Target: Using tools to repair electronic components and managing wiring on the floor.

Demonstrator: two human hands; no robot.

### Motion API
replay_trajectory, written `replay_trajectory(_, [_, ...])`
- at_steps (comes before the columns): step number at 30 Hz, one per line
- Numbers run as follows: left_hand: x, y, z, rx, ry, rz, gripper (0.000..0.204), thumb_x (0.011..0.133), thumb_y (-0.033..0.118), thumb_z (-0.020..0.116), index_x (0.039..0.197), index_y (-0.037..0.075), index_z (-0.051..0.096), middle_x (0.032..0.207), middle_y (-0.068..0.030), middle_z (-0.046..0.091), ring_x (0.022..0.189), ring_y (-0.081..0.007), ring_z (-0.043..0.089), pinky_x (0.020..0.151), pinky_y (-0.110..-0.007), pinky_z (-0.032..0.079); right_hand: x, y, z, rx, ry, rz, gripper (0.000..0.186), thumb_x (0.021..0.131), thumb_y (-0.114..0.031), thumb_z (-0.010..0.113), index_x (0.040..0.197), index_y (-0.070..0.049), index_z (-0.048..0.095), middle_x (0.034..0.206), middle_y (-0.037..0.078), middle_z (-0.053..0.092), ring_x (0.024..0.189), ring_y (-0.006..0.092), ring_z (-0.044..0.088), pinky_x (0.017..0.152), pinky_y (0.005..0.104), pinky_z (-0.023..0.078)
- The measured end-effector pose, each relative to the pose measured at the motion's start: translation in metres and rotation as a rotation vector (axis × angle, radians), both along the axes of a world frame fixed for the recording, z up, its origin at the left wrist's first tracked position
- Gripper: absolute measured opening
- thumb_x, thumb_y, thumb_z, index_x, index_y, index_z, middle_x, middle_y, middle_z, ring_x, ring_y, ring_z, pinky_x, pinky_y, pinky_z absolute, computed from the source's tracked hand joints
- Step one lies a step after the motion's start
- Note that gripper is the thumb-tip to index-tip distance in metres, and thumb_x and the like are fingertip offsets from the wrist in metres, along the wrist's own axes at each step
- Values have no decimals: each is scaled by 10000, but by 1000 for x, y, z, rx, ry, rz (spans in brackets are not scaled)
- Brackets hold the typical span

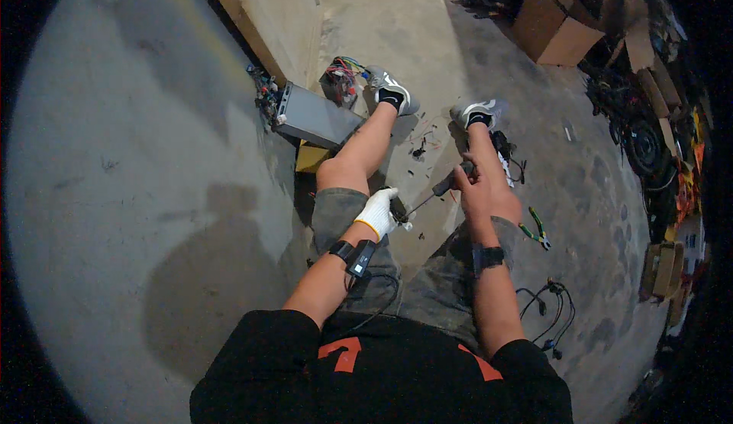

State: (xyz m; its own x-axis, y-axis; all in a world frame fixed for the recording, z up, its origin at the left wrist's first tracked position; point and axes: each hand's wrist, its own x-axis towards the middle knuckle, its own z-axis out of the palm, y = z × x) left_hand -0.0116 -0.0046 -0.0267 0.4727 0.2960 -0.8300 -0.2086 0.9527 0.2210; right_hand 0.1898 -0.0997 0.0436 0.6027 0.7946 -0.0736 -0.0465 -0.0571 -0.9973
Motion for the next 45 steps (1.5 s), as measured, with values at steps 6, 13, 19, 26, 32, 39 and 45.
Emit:
replay_trajectory(6, [2, 1, -7, 1, 6, 50, 269, 960, 297, 526, 1100, 74, 469, 969, -170, 533, 817, -460, 610, 566, -645, 455, 7, 8, -22, 147, 155, -59, 424, 970, -190, 602, 1337, -20, 473, 1036, 82, 621, 865, 158, 649, 663, 306, 561])
replay_trajectory(13, [-3, 3, -6, 30, -6, -30, 234, 968, 277, 516, 1107, 93, 473, 973, -171, 541, 786, -459, 612, 565, -658, 449, 4, 3, -14, -225, -65, -17, 433, 978, -228, 587, 1344, -16, 500, 1144, 101, 613, 929, 172, 620, 813, 299, 526])
replay_trajectory(19, [-9, 5, -12, 38, 22, -19, 237, 979, 301, 492, 1112, 107, 472, 995, -180, 555, 782, -470, 612, 566, -673, 434, -3, 11, -18, 146, 176, -71, 348, 996, -231, 559, 1249, 8, 548, 963, 55, 635, 765, 127, 602, 696, 277, 523])
replay_trajectory(26, [1, 2, -13, 66, 50, -58, 252, 969, 305, 508, 1111, 99, 483, 970, -162, 557, 805, -453, 613, 590, -676, 441, 16, 7, -54, -8, -268, -97, 368, 1011, -225, 536, 1280, 26, 552, 1062, 74, 635, 832, 127, 621, 761, 271, 519])
replay_trajectory(32, [-2, 1, -12, 87, 54, 31, 240, 956, 273, 531, 1109, 91, 496, 959, -152, 558, 781, -428, 606, 611, -654, 483, 1, 0, 0, -86, 38, 51, 388, 1005, -199, 547, 1340, -4, 529, 1146, 91, 631, 1038, 152, 592, 900, 279, 482])
replay_trajectory(39, [0, 3, -9, 20, 54, 13, 200, 957, 243, 533, 1088, 96, 499, 947, -152, 559, 770, -392, 605, 629, -588, 535, -3, 2, -1, 180, 248, 83, 402, 995, -183, 560, 1349, 2, 507, 1204, 109, 603, 1068, 168, 584, 945, 300, 478])
replay_trajectory(45, [-2, 3, 9, 52, 6, -147, 214, 957, 273, 534, 1103, 127, 478, 967, -156, 541, 762, -448, 596, 588, -669, 464, 8, 3, -27, 10, -48, 8, 413, 992, -189, 561, 1350, 7, 500, 1258, 146, 593, 1064, 189, 593, 953, 320, 480])
